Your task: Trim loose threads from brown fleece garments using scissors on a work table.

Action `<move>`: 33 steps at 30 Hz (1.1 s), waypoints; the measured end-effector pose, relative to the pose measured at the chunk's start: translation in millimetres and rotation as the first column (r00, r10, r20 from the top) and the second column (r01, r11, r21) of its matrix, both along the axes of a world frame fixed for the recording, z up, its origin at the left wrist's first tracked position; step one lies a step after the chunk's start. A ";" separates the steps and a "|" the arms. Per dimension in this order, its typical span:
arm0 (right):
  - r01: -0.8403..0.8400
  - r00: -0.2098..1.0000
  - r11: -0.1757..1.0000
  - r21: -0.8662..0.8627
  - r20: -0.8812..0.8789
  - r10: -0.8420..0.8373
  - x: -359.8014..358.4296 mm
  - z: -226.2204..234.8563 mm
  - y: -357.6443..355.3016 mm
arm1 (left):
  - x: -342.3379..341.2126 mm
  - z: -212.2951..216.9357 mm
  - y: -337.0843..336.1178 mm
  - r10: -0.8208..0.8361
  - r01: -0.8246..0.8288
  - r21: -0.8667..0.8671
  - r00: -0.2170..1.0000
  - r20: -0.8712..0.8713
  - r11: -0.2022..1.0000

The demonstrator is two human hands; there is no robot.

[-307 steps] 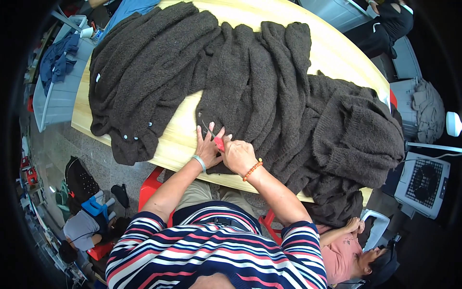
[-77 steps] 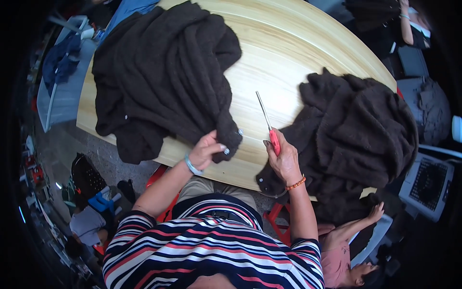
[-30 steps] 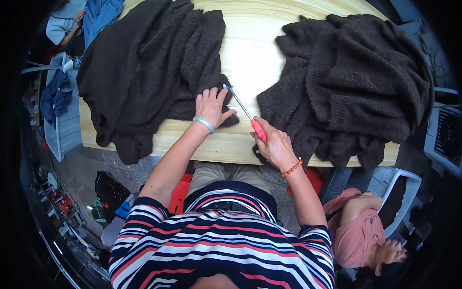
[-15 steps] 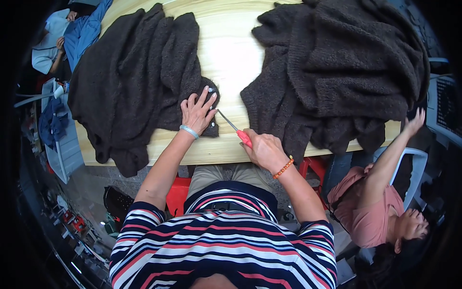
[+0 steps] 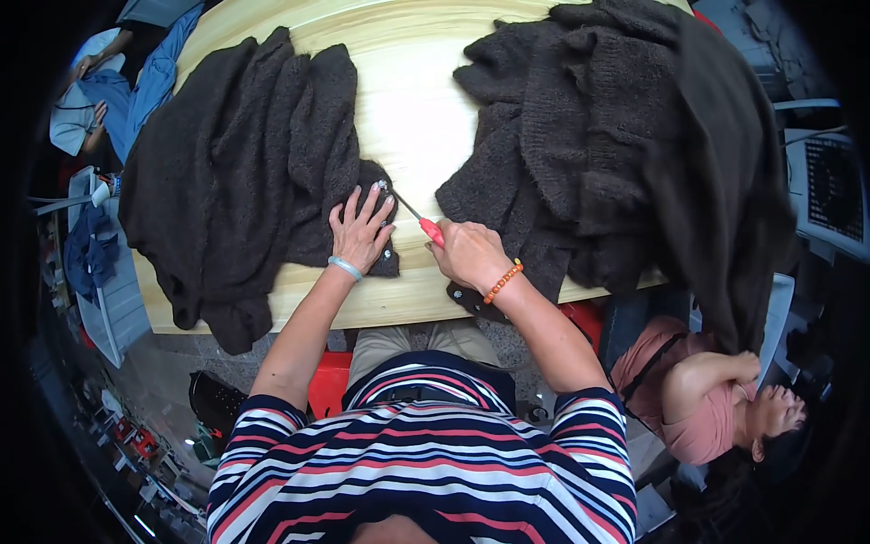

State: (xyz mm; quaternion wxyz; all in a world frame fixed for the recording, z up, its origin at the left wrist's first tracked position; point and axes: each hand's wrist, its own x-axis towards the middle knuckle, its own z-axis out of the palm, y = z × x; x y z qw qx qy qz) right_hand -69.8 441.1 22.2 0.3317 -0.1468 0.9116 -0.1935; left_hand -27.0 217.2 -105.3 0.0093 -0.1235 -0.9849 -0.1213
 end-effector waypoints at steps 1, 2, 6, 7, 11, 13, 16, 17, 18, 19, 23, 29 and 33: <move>0.012 1.000 1.000 -0.022 -0.014 -0.012 -4.2 0.3 -3.6 | -0.4 0.4 0.5 -0.002 0.002 0.003 1.000 -0.002 1.000; 0.024 0.999 0.999 -0.047 -0.029 -0.026 -8.5 -0.1 -6.5 | -0.8 0.7 0.3 -0.001 0.001 0.009 1.000 0.001 1.000; -0.028 1.000 0.999 -0.032 0.007 0.028 -18.7 -16.9 -8.2 | -2.0 0.2 0.7 -0.010 0.011 0.023 1.000 -0.010 1.000; -0.023 1.000 0.999 -0.032 0.007 0.023 -17.4 -17.3 -6.0 | -2.2 -0.3 0.0 -0.015 0.016 0.023 1.000 -0.010 1.000; -0.044 0.996 0.998 -0.050 0.080 0.048 -1.1 -8.8 10.7 | -3.5 0.3 -0.4 -0.013 0.012 0.032 1.000 0.016 0.999; -0.054 0.989 0.997 -0.051 0.132 0.061 8.9 -1.9 17.3 | -5.6 -0.1 0.2 -0.011 0.010 0.035 1.000 0.018 0.999; -0.085 0.980 0.994 -0.062 0.177 0.095 23.0 0.7 22.1 | -12.5 -3.1 -0.7 -0.021 0.022 -0.024 0.999 0.039 0.999; -0.081 0.980 0.995 -0.061 0.177 0.091 22.5 0.1 23.3 | -16.0 -1.8 0.8 -0.025 0.026 -0.023 0.999 0.039 0.999; -0.054 0.986 0.996 -0.064 0.152 0.063 20.1 -0.8 23.9 | -19.1 -0.2 2.0 -0.022 0.023 -0.034 0.998 0.055 0.999; -0.027 0.991 0.997 -0.068 0.128 0.035 17.0 -1.9 24.1 | -21.6 1.5 3.7 -0.018 0.021 -0.047 0.997 0.071 0.999; -0.024 0.996 0.995 -0.095 0.078 0.032 3.4 -1.9 13.9 | -23.8 -2.5 5.1 -0.004 0.009 -0.054 0.996 0.089 0.999; -0.112 0.982 0.990 -0.089 0.142 0.124 19.1 -1.1 24.0 | -33.0 -7.0 6.9 0.019 -0.013 -0.065 0.995 0.094 0.998; 0.030 0.999 0.991 -0.130 0.036 -0.025 23.2 -3.0 26.1 | -67.4 -12.5 5.5 0.124 -0.111 -0.142 0.988 0.088 0.984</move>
